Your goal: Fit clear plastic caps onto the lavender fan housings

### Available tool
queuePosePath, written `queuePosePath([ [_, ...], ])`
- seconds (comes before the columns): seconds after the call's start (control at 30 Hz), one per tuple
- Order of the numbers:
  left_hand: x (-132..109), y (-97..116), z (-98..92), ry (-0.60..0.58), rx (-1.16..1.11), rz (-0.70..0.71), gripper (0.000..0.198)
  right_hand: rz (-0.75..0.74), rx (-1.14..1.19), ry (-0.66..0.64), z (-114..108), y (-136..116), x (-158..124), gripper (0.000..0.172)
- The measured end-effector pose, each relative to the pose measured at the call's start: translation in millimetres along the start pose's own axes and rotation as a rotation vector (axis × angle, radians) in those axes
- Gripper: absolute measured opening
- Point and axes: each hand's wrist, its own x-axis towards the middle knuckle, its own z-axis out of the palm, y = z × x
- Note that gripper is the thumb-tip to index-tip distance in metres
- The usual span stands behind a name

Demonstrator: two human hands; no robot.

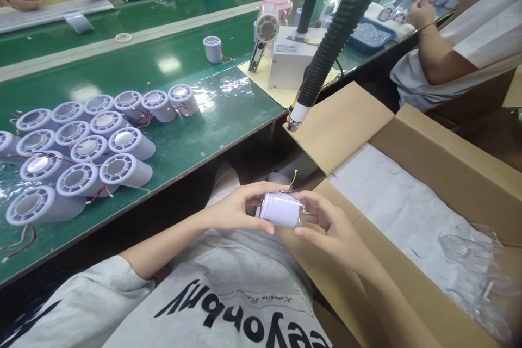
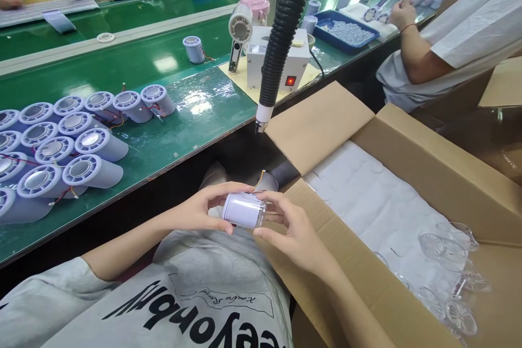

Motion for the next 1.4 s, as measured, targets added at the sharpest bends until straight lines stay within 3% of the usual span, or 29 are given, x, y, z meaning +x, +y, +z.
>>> queuePosePath([
  [0.2,0,-2,-1.6,-0.028,0.040,0.040,0.077,0.094,0.220,-0.029,1,-3,3,0.037],
  [0.47,-1,0,-2.1,-0.034,0.056,0.060,0.075,0.218,0.350,-0.008,5,3,3,0.035],
  [0.83,-3,-5,-3.1,-0.045,0.017,0.113,0.076,0.393,0.517,0.003,18,7,10,0.054],
  [1.07,-3,-6,-3.8,-0.046,0.057,0.165,0.073,0.527,0.628,-0.096,19,7,11,0.065],
  [1.23,-4,1,-1.3,-0.017,0.113,0.091,0.068,0.639,0.641,-0.153,19,10,12,0.070],
  [1.33,-4,7,1.8,0.005,0.015,-0.021,0.063,0.588,0.503,-0.111,21,15,11,0.072],
  [1.4,-6,9,3.5,0.035,-0.066,-0.095,0.062,0.376,0.287,0.047,22,18,8,0.059],
])
